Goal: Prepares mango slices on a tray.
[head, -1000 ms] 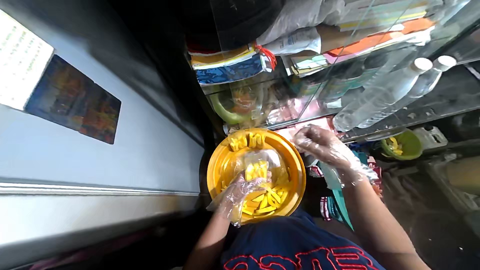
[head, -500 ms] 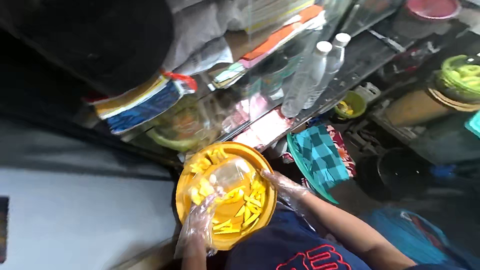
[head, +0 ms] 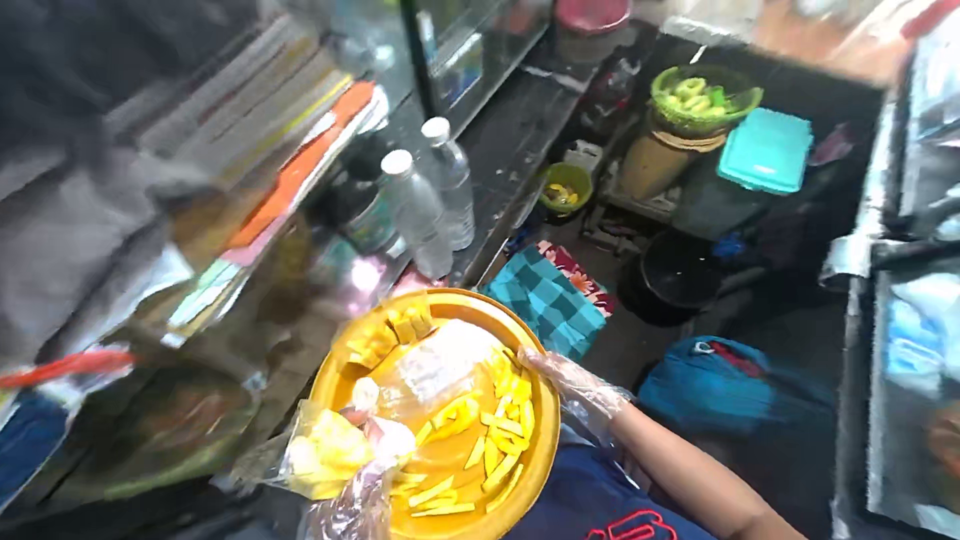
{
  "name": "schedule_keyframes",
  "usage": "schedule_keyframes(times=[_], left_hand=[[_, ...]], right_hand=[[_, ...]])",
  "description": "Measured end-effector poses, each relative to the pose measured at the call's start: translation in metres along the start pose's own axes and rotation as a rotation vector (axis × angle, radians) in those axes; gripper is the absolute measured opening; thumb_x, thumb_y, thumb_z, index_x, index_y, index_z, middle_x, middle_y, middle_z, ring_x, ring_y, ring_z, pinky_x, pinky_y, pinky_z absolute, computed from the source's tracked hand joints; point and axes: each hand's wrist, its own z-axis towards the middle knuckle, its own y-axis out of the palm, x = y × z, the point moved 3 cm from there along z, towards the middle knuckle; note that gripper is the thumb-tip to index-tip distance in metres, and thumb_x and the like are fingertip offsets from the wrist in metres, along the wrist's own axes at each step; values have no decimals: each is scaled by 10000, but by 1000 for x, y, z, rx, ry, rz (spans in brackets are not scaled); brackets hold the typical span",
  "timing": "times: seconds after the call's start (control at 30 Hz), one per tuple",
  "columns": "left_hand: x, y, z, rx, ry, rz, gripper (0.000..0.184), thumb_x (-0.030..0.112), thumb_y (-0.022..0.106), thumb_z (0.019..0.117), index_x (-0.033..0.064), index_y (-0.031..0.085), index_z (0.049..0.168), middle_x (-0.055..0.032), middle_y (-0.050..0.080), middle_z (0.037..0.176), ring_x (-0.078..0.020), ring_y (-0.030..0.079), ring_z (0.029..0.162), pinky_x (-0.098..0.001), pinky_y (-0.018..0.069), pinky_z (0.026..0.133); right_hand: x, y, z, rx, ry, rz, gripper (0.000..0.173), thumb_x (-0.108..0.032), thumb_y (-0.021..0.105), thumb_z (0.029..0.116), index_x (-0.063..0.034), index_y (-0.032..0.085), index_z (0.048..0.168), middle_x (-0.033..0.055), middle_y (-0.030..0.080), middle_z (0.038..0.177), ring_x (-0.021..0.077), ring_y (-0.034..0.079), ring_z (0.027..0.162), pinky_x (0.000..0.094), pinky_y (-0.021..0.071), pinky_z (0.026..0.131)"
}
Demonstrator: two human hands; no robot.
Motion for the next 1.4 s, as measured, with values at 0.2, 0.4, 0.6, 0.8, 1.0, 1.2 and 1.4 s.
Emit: schedule_keyframes(times=[0.2, 0.4, 0.6, 0.8, 1.0, 1.2, 1.4], left_hand=[[-26, 95, 35, -127, -143, 54, 212, 39, 521, 1006, -44, 555, 1199, -55, 697, 1021, -116, 684, 968, -289, 582, 863], [-53, 198, 64, -405, -388, -190, 357, 44, 409, 1057, 13, 426, 1413, -126, 643, 1253, -241, 701, 1053, -374, 633, 788], [-87, 262, 90, -613, -527, -14, 407, 58, 410, 1071, 14, 356, 1473, -164, 649, 1234, -245, 701, 992, -377, 613, 793], [-106, 300, 112, -1016, -604, -52, 397, 20, 475, 1014, -57, 397, 1395, -180, 669, 1217, -251, 710, 1009, -387, 616, 845], [-110, 308, 121, -1119, -725, -155, 506, 7, 472, 941, -7, 333, 1427, -189, 656, 1213, -288, 712, 978, -412, 623, 800], [-112, 323, 126, -1160, -741, -103, 551, 59, 624, 930, -32, 356, 1402, -203, 683, 1085, -298, 720, 921, -437, 626, 799], [-111, 325, 115, -1330, -486, 184, 583, 119, 659, 929, -48, 385, 1417, -88, 704, 1021, -125, 707, 901, -288, 602, 839]], right_hand=[[-18, -99, -18, 223, -46, 74, 395, -364, 425, 1101, -46, 575, 1281, 48, 691, 983, 100, 684, 864, 289, 595, 776], [-25, -167, -32, 438, -132, 97, 405, -357, 420, 1105, -34, 585, 1285, 68, 695, 1018, 106, 686, 898, 296, 593, 803], [-10, -189, -55, 672, -198, 246, 403, -342, 431, 1103, -29, 577, 1311, 82, 705, 1027, 117, 699, 892, 297, 602, 789], [21, -176, -75, 941, -241, 320, 447, -376, 447, 1090, -35, 576, 1348, 86, 704, 1132, 110, 691, 992, 303, 591, 872], [31, -147, -87, 1148, -331, 458, 402, -330, 428, 1102, -28, 574, 1323, 58, 708, 1076, 74, 695, 944, 258, 595, 836], [49, -130, -89, 1273, -406, 546, 412, -339, 442, 1094, -20, 578, 1316, 71, 717, 1068, 90, 703, 944, 279, 605, 828], [47, -114, -100, 1358, -378, 567, 428, -339, 389, 1111, -23, 568, 1339, 77, 700, 1121, 86, 688, 988, 280, 590, 861]])
